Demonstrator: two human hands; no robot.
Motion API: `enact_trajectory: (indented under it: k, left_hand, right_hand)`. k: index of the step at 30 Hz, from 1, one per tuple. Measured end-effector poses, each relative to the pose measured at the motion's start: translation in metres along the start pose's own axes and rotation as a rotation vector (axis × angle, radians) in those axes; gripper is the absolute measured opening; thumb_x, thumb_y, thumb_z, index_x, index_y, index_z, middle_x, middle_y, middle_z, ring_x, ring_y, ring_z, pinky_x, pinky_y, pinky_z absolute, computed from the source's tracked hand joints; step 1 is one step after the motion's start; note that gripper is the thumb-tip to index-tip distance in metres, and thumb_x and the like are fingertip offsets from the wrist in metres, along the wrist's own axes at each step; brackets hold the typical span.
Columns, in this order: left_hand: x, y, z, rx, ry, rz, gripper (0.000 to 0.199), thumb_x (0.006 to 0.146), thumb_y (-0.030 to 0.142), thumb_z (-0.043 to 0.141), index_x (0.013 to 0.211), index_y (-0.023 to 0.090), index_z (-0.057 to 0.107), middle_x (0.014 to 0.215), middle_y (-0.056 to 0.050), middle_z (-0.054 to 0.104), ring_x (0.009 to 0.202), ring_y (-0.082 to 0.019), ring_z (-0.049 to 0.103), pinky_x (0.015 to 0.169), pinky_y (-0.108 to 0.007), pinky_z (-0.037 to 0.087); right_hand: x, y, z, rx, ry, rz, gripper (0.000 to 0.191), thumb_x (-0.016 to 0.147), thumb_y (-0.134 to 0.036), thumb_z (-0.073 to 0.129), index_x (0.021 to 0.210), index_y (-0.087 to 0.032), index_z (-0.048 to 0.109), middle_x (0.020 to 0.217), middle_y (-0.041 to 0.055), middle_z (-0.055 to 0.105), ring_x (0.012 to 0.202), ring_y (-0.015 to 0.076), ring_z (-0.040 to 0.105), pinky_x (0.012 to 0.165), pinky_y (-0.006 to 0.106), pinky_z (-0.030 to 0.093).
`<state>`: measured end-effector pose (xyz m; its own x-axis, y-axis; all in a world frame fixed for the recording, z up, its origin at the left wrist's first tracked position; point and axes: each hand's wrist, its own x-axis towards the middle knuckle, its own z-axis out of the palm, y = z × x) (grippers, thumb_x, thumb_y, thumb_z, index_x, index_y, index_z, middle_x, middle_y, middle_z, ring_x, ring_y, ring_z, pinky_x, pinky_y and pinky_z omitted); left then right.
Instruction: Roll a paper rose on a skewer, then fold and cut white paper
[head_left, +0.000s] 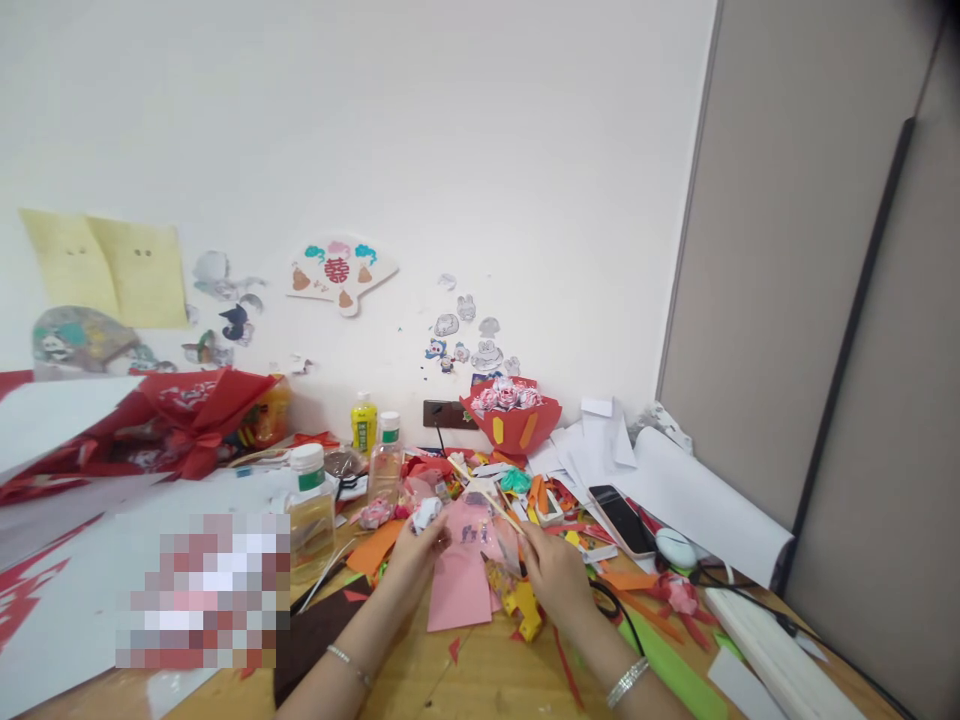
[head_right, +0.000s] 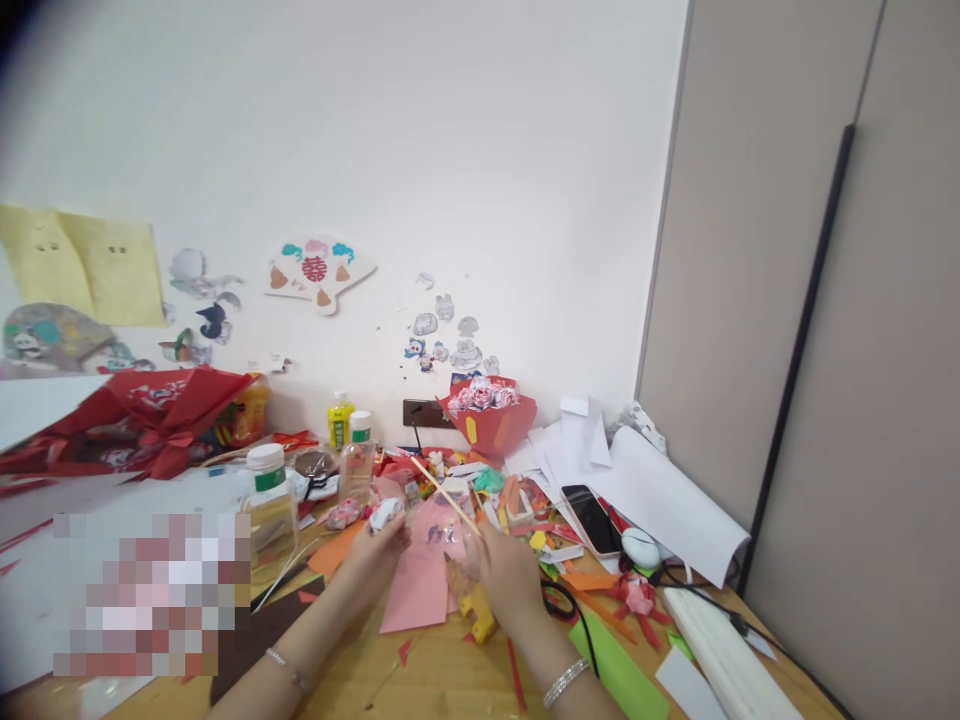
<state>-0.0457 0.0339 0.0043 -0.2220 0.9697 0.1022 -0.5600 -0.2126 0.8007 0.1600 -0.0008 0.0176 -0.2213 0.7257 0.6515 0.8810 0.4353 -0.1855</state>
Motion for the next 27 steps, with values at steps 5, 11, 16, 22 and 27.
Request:
enact_trajectory:
  k: [5,11,16,22,27]
  left_hand:
    - [-0.002,0.014,-0.004,-0.155,-0.169,-0.168,0.042,0.064,0.055,0.067,0.072,0.017,0.053,0.062,0.001,0.057,0.052,-0.010,0.054,0.053,-0.023,0.046]
    - [-0.004,0.027,-0.004,-0.248,-0.141,-0.240,0.033,0.081,0.050,0.050,0.071,0.019,0.055,0.060,-0.003,0.060,0.047,-0.013,0.053,0.048,-0.025,0.045]
    - [-0.003,0.030,-0.008,-0.269,-0.049,-0.186,0.032,0.080,0.048,0.052,0.069,0.019,0.055,0.055,0.000,0.059,0.045,-0.013,0.054,0.045,-0.025,0.045]
    - [0.005,0.029,-0.013,-0.284,0.038,-0.113,0.030,0.082,0.046,0.053,0.073,0.017,0.058,0.059,-0.001,0.062,0.045,-0.010,0.054,0.045,-0.022,0.046]
    - [0.006,0.031,-0.009,-0.320,0.045,-0.035,0.017,0.084,0.034,0.054,0.079,0.019,0.060,0.071,0.000,0.065,0.058,-0.010,0.060,0.051,-0.020,0.050]
  right_hand:
    - [-0.001,0.001,0.000,0.037,0.026,-0.112,0.031,0.092,-0.025,0.033,0.101,-0.019,0.062,0.067,0.0040,0.068,0.059,0.0155,0.060,0.053,0.023,0.030]
    - [-0.004,0.005,0.006,0.070,0.107,-0.316,0.031,0.092,-0.024,0.033,0.099,-0.017,0.062,0.069,0.0055,0.065,0.064,0.0159,0.058,0.058,0.023,0.033]
    - [-0.006,0.004,0.007,0.065,0.144,-0.394,0.032,0.093,-0.024,0.033,0.093,-0.016,0.063,0.067,0.0050,0.063,0.063,0.0153,0.056,0.059,0.024,0.032]
    - [-0.007,0.004,0.006,0.000,0.167,-0.456,0.032,0.092,-0.023,0.032,0.094,-0.016,0.064,0.064,0.0042,0.060,0.061,0.0146,0.052,0.056,0.025,0.028]
    - [-0.007,0.004,0.008,-0.007,0.155,-0.462,0.031,0.092,-0.022,0.033,0.093,-0.017,0.064,0.061,0.0031,0.059,0.060,0.0144,0.051,0.056,0.025,0.027]
